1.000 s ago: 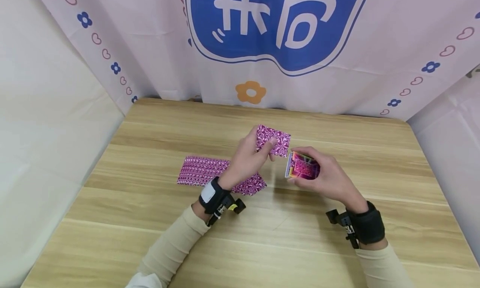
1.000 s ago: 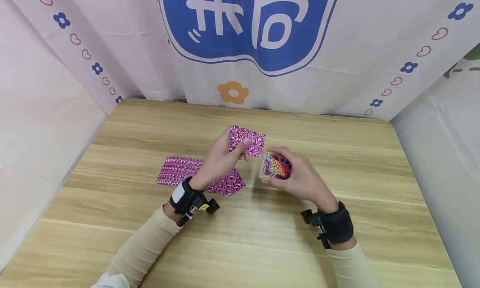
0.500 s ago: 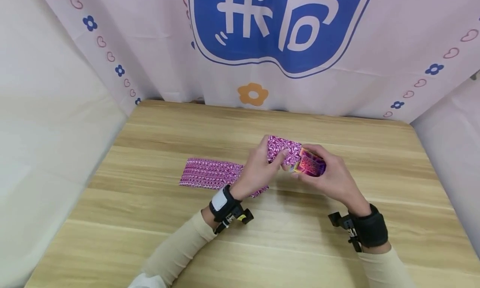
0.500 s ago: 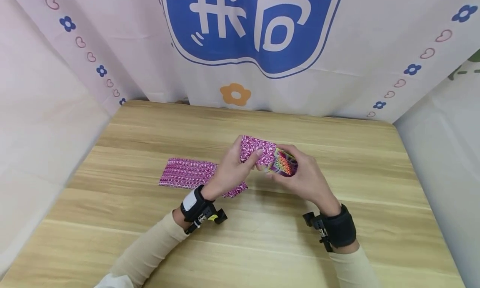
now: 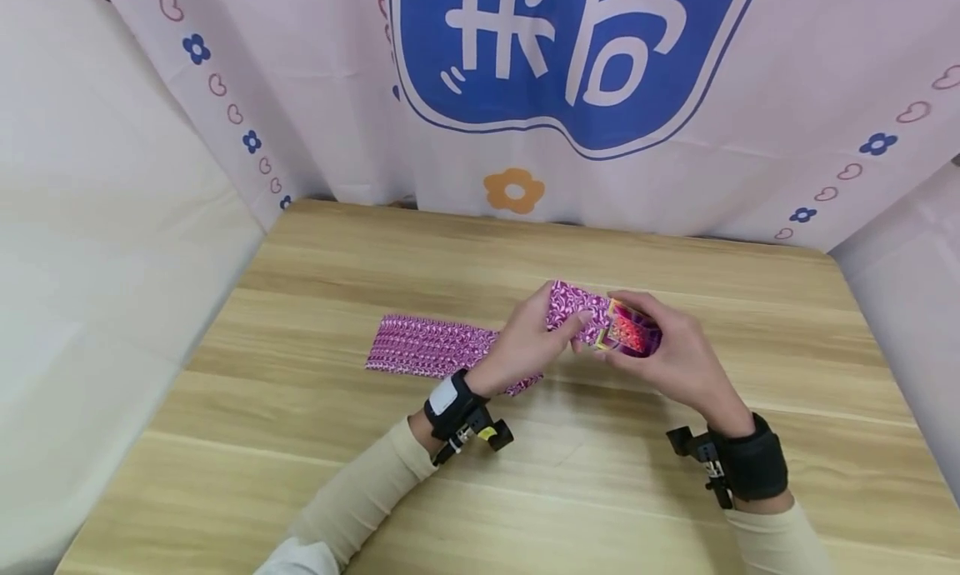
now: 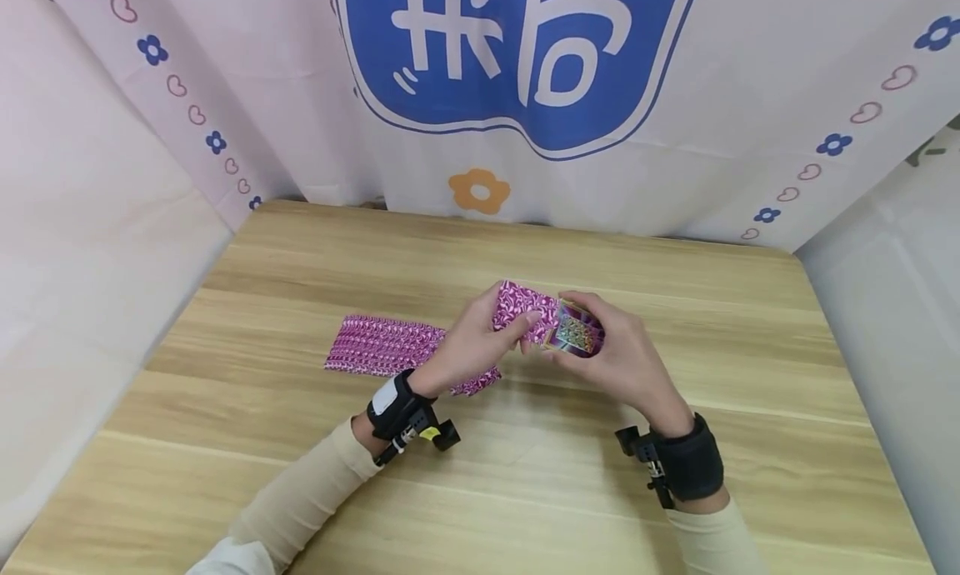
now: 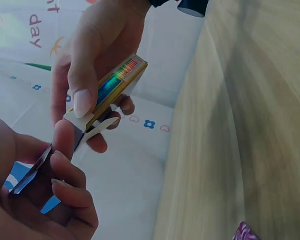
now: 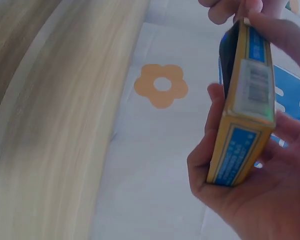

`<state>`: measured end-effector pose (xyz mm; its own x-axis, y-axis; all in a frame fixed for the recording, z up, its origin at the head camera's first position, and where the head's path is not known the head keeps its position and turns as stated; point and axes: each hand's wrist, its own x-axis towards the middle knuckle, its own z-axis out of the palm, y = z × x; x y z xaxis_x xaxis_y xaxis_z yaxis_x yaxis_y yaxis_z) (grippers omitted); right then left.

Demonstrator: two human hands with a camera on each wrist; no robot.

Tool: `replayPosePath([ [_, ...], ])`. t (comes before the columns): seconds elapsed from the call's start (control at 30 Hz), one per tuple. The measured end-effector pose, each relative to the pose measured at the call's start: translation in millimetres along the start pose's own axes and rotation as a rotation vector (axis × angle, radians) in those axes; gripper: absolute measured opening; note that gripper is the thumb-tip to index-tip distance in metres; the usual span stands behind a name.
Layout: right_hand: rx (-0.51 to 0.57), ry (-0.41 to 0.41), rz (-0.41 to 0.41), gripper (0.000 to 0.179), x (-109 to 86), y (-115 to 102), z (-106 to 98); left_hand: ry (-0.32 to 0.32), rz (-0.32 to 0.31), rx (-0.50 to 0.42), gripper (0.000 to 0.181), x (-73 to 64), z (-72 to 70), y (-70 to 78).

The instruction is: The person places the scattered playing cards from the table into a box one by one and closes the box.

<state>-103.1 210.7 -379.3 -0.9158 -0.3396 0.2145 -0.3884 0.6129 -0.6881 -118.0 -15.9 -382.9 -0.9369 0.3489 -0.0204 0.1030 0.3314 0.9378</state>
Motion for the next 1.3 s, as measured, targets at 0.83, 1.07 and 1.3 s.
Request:
replayPosePath([
  [0.83, -0.015, -0.066, -0.002, 0.074, 5.0, 3.1, -2.2, -0.091, -0.060, -0.132, 0.020, 6.6, -13.6, -5.4],
  [1.07, 0.002, -0.081, -0.024, 0.074, 2.7, 5.5, -0.2, -0.158, -0.147, -0.241, 0.020, 10.9, -13.8, -14.0],
  [1.3, 0.006, -0.087, -0.048, 0.074, 2.3, 7.0, 3.6, -0.193, -0.179, -0.255, 0.017, 14.1, -9.0, -18.1],
])
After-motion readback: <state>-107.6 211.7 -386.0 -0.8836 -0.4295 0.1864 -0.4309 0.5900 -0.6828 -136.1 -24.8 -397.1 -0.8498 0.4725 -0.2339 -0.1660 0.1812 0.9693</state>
